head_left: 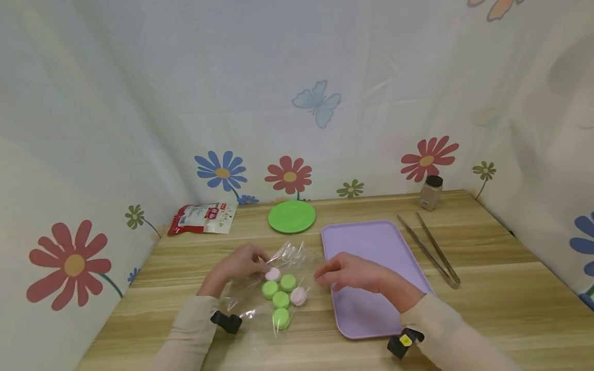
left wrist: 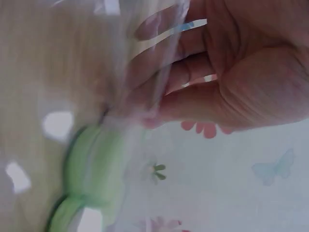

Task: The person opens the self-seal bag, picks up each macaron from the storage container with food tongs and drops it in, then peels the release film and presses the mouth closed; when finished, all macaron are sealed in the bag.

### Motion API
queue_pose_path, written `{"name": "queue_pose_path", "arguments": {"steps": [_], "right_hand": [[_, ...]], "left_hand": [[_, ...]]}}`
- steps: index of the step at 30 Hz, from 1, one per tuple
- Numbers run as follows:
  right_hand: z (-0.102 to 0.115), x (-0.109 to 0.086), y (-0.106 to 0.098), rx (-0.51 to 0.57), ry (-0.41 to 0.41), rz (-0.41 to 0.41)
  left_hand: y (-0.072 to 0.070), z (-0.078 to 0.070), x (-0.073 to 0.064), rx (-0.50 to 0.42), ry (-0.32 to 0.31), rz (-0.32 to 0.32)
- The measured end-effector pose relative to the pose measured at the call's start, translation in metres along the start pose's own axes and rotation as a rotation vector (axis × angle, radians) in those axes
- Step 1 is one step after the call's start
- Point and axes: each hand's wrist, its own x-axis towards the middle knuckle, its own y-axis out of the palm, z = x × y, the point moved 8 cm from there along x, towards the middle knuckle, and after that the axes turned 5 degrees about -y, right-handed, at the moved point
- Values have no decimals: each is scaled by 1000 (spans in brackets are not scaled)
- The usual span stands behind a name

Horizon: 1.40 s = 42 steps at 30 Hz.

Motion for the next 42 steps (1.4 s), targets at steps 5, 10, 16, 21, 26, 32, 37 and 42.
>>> {"name": "queue_pose_path", "arguments": {"steps": [5,10,16,21,26,32,37,42], "right_hand": [[-2,1,-11,-79,-12,-43],[2,3,-22,-307,-109,-87],[6,7,-23,-372,-217,-74],[8,12,-19,-406,-260,-52],[9,14,-17,-428,-269,-44],[5,14,-23,-433,-233,-53],[-4,14,-34,-422,-193,-80],[-8,12,-47,-440,-170,-144]], "left_hand": [[12,1,-14,-130,-4,246],[27,-3,-22,-186,17,431],[34,-5,-28,-182,23,545],[34,-4,-26,-99,-11,478],[30,3,-8,-102,-55,245],[27,16,3,-334,-89,104],[36,28,0,-505,-153,135],[43,32,-3,-612,-178,149]]}}
